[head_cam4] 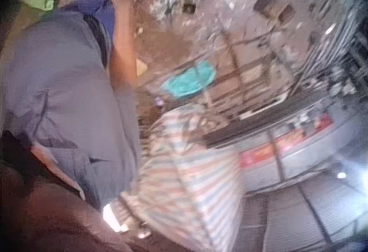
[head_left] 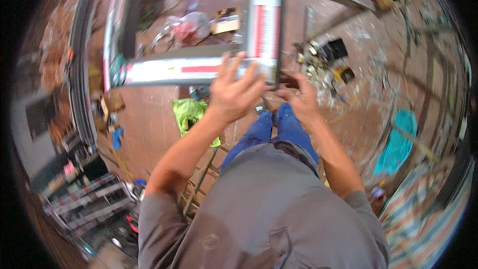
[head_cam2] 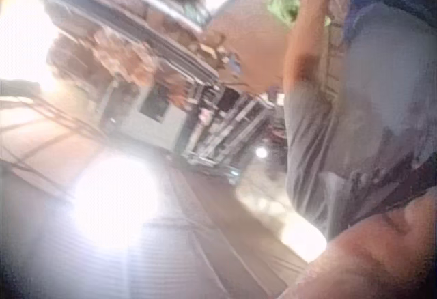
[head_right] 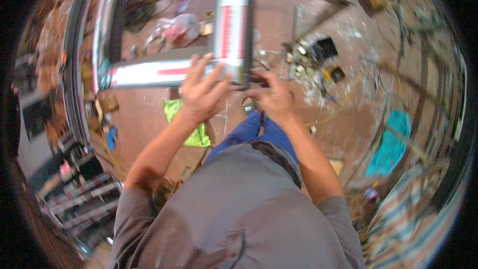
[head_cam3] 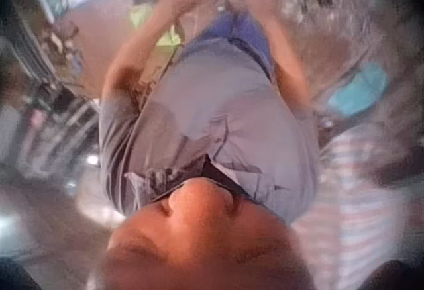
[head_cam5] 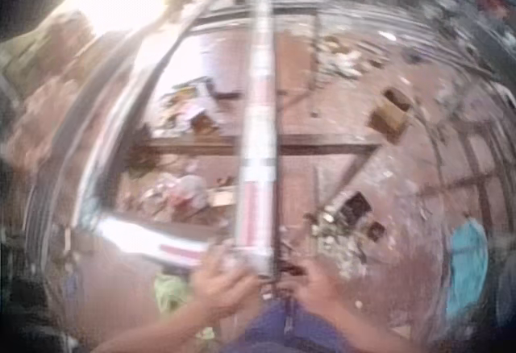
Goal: The person assembles a rectangular window frame by inserting a black rubber seal into the grooves of aluminum profiles. They use scissors to trim the seal and a power drill to fasten the corners. The person works on a single frame throughout the clip.
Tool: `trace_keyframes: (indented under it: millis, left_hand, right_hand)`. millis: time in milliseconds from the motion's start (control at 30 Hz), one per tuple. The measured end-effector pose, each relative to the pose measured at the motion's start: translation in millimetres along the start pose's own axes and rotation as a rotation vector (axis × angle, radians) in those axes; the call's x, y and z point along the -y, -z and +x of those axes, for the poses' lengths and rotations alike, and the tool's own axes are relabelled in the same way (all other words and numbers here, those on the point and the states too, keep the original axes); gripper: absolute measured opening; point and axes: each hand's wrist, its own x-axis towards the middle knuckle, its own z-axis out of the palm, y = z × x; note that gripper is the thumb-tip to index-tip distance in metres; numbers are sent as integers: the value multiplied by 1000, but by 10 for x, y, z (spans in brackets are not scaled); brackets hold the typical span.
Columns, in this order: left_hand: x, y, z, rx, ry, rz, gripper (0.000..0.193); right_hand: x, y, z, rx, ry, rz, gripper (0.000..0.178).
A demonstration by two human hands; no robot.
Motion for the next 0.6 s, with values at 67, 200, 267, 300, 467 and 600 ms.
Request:
trace_keyframes:
  millis: [67, 200, 267, 300, 467, 600]
  left_hand:
    - [-155, -55, -40, -69, 102, 9, 25]
    - [-340, -190, -136, -236, 295, -57, 32]
    - [-447, -246, -173, -351, 370, -137, 36]
    - [-467, -265, -212, -402, 388, -181, 37]
    - [-766, -116, -922, -526, 579, -346, 37]
    - [-761, -56, -2226, -144, 1117, -645, 39]
  right_hand:
    - [-46, -39, -38, -62, -172, 89, 54]
    - [-83, 14, -79, -61, -16, -87, 53]
    - [18, 127, -94, -45, 43, -280, 51]
    - [221, -35, -23, -71, -12, -143, 50]
    - [673, -285, 376, -35, -265, -260, 48]
    - [651, -30, 392, -39, -425, -111, 41]
